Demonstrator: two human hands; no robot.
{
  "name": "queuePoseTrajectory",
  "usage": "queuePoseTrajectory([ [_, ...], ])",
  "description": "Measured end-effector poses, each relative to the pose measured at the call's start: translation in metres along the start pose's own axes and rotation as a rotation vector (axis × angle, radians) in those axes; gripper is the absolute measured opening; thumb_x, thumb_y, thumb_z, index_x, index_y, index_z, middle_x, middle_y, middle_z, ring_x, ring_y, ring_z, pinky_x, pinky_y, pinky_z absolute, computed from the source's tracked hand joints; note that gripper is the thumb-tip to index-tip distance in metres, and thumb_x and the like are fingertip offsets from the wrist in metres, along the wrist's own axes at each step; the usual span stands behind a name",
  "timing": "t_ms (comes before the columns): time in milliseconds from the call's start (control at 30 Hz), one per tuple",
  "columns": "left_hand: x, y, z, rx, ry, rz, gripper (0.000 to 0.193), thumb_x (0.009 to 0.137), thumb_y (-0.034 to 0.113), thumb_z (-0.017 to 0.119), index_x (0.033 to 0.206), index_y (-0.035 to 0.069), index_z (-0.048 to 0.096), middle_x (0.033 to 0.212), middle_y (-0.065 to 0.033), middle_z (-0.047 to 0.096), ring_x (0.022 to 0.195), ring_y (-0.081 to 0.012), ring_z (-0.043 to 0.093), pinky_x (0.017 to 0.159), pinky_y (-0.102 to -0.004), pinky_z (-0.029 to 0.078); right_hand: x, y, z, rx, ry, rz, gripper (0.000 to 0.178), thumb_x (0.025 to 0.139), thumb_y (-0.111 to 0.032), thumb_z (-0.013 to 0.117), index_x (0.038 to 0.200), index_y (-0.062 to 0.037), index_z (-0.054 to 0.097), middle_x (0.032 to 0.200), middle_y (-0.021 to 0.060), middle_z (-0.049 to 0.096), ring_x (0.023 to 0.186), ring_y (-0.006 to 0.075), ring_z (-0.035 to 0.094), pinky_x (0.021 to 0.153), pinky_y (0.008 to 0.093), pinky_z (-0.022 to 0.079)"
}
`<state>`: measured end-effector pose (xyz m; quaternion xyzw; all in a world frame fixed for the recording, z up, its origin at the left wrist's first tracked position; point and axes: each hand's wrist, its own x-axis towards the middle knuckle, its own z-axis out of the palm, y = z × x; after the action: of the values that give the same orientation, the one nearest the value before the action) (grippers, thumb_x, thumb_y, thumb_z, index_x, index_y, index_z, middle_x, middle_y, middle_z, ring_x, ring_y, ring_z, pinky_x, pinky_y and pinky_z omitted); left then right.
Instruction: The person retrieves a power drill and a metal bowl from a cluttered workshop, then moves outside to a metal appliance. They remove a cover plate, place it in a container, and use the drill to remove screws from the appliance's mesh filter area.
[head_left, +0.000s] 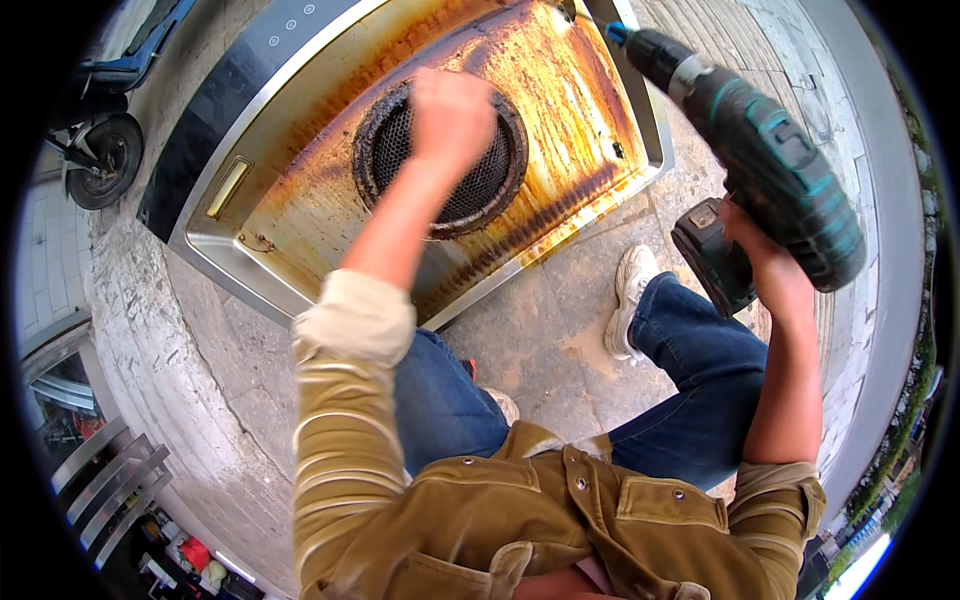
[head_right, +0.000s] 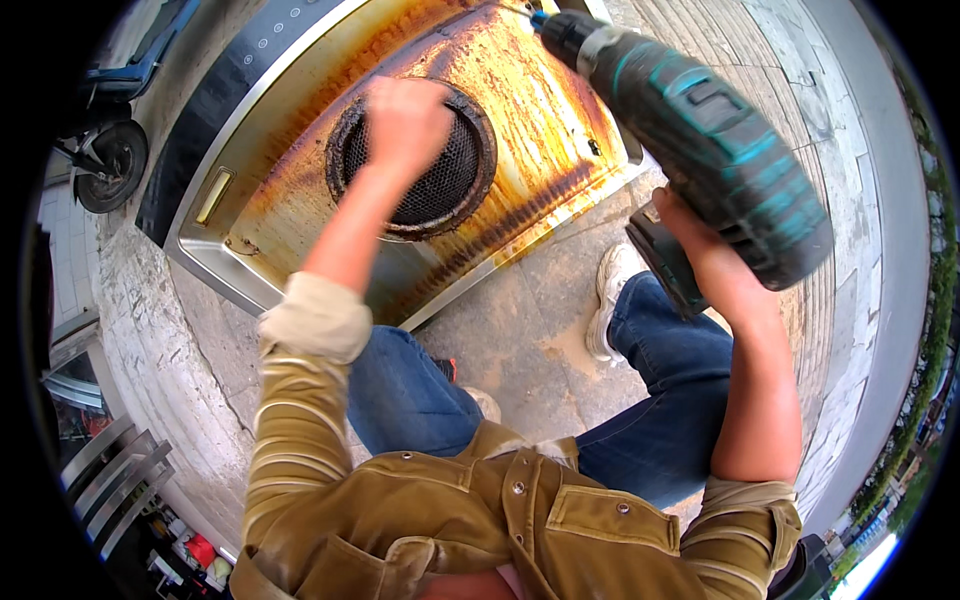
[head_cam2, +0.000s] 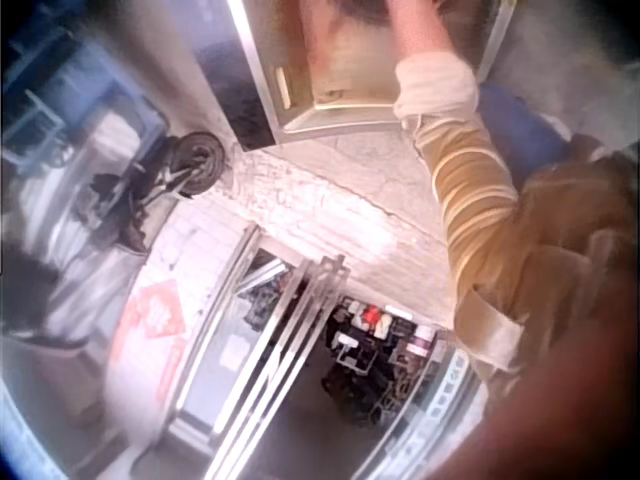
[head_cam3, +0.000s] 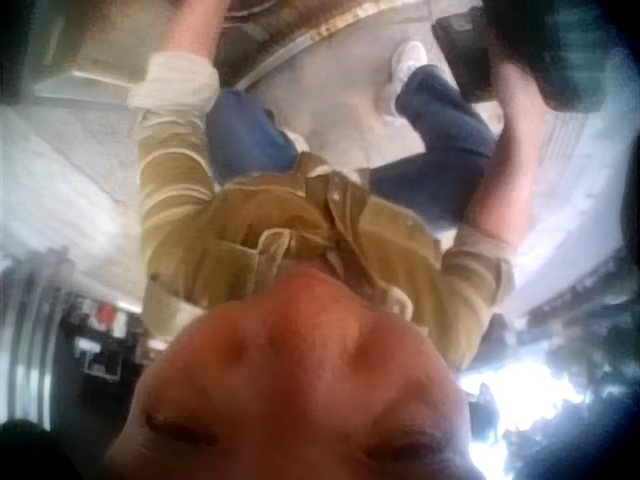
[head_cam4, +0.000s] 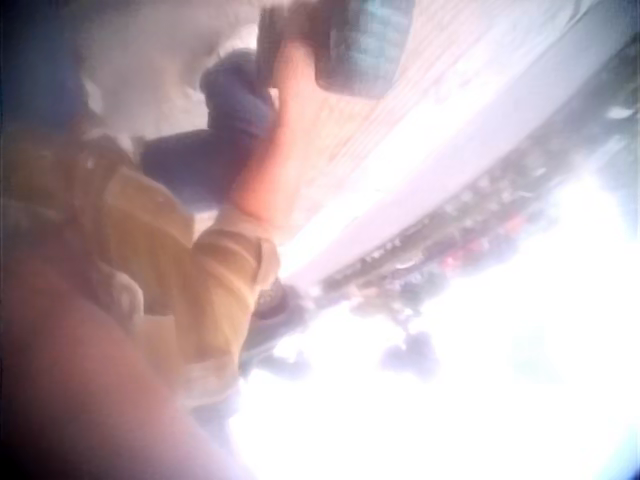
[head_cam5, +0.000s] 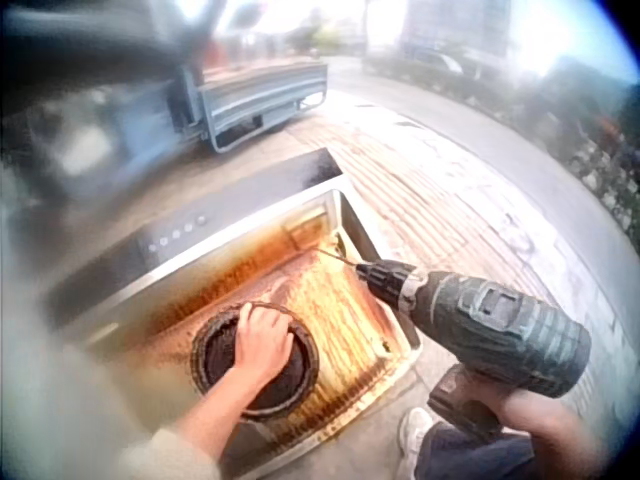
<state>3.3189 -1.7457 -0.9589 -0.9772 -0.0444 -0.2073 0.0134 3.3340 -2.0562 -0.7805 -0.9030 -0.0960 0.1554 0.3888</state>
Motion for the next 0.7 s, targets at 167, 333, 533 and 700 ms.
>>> queuePoseTrajectory([
  [167, -0.001, 0.049, 0.074, 0.023, -0.166, 0.079, 0.01, 0.075, 0.01, 0.052, 0.079, 0.008, 0.06, 0.083, -0.007, 0.06, 0.091, -0.023, 0.052, 0.096, -0.0436, 0.029, -0.001, -0.005, -0.003, 0.192, 0.006, 0.001, 0.014, 0.076, -0.014, 0.067, 0.085, -0.0043, 0.063, 0.071, 0.0006, 0.06, 0.065, 0.0098, 0.054, 0.062, 0.0256, 0.042],
  [333, 0.018, 0.059, 0.083, 0.148, -0.337, 0.104, 0.013, 0.077, 0.011, 0.051, 0.081, 0.008, 0.063, 0.085, -0.0081, 0.063, 0.092, -0.0224, 0.053, 0.094, -0.0426, 0.028, -0.004, 0.006, -0.003, 0.129, 0.004, 0.03, 0.014, 0.076, -0.013, 0.066, 0.086, -0.0044, 0.062, 0.07, 0.0, 0.058, 0.064, 0.0096, 0.052, 0.061, 0.0259, 0.042],
  [533, 0.036, 0.069, 0.081, 0.214, -0.563, 0.117, 0.016, 0.08, 0.014, 0.05, 0.084, 0.01, 0.065, 0.08, -0.005, 0.065, 0.086, -0.0211, 0.058, 0.091, -0.0387, 0.028, -0.006, 0.007, -0.005, 0.16, -0.024, -0.016, 0.016, 0.076, -0.013, 0.067, 0.088, -0.0043, 0.061, 0.076, -0.0005, 0.058, 0.07, 0.0097, 0.051, 0.066, 0.0263, 0.042],
  [700, 0.043, 0.076, 0.075, 0.274, -0.522, 0.193, 0.014, 0.08, 0.014, 0.051, 0.083, 0.012, 0.064, 0.079, -0.0047, 0.065, 0.083, -0.0202, 0.059, 0.09, -0.0375, 0.029, -0.009, 0.004, -0.005, 0.157, 0.015, -0.058, 0.016, 0.076, -0.012, 0.067, 0.089, -0.0044, 0.061, 0.075, -0.0009, 0.058, 0.068, 0.0094, 0.051, 0.064, 0.0259, 0.042],
])
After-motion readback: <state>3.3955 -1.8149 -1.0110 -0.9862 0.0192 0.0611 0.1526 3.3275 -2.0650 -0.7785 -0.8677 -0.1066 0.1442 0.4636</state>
